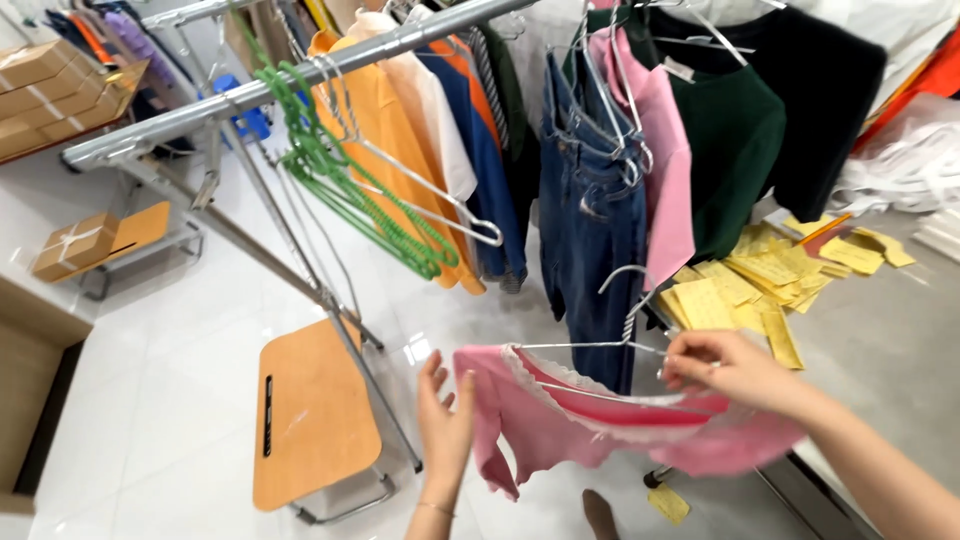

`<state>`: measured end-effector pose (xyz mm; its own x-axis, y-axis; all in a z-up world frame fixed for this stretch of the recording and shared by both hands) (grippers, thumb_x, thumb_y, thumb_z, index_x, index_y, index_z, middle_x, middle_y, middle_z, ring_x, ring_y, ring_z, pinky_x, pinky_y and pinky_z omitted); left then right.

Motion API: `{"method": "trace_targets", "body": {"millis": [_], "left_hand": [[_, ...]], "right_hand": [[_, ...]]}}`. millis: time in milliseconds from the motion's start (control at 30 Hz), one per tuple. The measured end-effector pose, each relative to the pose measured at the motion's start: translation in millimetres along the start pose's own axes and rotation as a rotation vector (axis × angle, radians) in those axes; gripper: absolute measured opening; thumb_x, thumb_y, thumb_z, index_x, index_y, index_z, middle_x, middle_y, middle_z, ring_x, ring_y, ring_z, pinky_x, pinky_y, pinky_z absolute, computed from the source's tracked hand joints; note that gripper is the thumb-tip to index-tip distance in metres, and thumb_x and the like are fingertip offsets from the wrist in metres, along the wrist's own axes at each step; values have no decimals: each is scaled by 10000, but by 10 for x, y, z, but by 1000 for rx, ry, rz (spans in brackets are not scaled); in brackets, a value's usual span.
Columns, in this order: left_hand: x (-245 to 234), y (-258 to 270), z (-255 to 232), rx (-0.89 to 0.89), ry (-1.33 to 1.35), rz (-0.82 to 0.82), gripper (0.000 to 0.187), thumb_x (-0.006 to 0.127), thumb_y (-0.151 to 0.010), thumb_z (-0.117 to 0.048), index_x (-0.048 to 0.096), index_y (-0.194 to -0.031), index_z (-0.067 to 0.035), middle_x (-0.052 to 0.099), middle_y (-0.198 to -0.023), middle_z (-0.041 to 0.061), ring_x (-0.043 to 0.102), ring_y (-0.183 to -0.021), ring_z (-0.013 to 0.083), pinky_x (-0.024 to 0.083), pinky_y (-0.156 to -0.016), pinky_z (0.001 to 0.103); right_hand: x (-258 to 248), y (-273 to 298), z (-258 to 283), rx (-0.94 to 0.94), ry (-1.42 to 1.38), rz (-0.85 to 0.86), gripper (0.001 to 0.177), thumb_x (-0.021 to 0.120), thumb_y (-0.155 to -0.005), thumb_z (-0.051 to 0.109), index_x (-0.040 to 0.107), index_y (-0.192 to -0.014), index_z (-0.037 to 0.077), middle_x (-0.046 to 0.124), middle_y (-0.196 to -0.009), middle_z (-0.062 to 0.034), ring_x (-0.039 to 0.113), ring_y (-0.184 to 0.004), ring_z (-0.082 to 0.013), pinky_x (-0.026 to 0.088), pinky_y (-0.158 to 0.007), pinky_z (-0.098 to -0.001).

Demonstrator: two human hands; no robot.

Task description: Taking folded clothes from a stack and hanging them onto a clothing rack using hangers.

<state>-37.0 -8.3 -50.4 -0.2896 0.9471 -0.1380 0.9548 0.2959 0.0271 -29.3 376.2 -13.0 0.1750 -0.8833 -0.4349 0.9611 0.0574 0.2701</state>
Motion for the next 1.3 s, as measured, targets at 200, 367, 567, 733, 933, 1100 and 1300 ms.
{"method": "trace_targets", "body": {"millis": [200,367,567,733,933,1100,1300], "left_hand": [[935,-82,229,53,53,333,578,698,-918,-248,537,-1471,-198,649,-1486,19,679,-1279,195,600,-983,353],[1250,-219,-214,111,75,376,560,696,-912,-222,573,-1457,-180,689,-1458,12,740,-1230,155,615,-955,309],[1559,-409,-911,304,127,486,498,655,-942,-210,596,-1434,-161,726,-1415,12,738,-1229,159,588,-971,309],[1678,-528,-1338,376,21,579,510,619,-945,-221,585,-1449,-146,738,-1371,11,728,-1187,154,572,-986,318],[1696,-719,-1438,331,-22,625,394,625,-965,-244,648,-1352,-173,764,-1281,-33,730,-1089,90,551,-915,248],[1582,-778,-1427,343,16,596,332,609,-986,-154,659,-1313,-141,788,-1160,5,720,-1035,84,563,-841,217],[1456,-640,-1181,242,10,518,313,660,-951,-217,697,-1259,-178,808,-1126,-18,737,-978,83,612,-842,235]], "right_hand": [[555,-305,92,118,-545,133,58,647,-990,-42,669,-1032,-76,783,-968,-282,792,-875,-363,680,-887,-464],[309,-937,769,-104,-448,104,115,666,-964,6,665,-1075,-21,791,-999,-205,792,-832,-304,659,-814,-415],[-271,-1557,1720,-315,-571,-14,197,669,-938,-4,650,-1131,-36,774,-1071,-231,768,-871,-320,645,-882,-463],[-616,-2151,2388,-411,-502,-153,226,657,-954,30,679,-1175,-5,782,-1106,-199,757,-857,-254,635,-836,-371],[-659,-2775,2589,-463,-491,-274,229,674,-940,52,686,-1167,26,778,-1043,-133,759,-827,-202,625,-780,-278],[-566,-3045,2382,-451,-509,-274,279,581,-1051,89,652,-1314,30,759,-969,-135,717,-780,-173,593,-691,-267],[-317,-2196,2010,-798,106,-579,614,665,-909,137,545,-1507,65,551,-1554,-139,505,-1449,-257,333,-1235,-388]]}}
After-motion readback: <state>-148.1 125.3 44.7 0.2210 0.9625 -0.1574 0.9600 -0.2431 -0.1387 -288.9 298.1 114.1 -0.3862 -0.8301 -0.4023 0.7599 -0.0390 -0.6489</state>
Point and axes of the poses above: each hand's wrist, its own y-axis away from the middle knuckle, its own x-axis out of the palm, z = x × y, the point moved 4 cm from there along -y, towards the middle knuckle
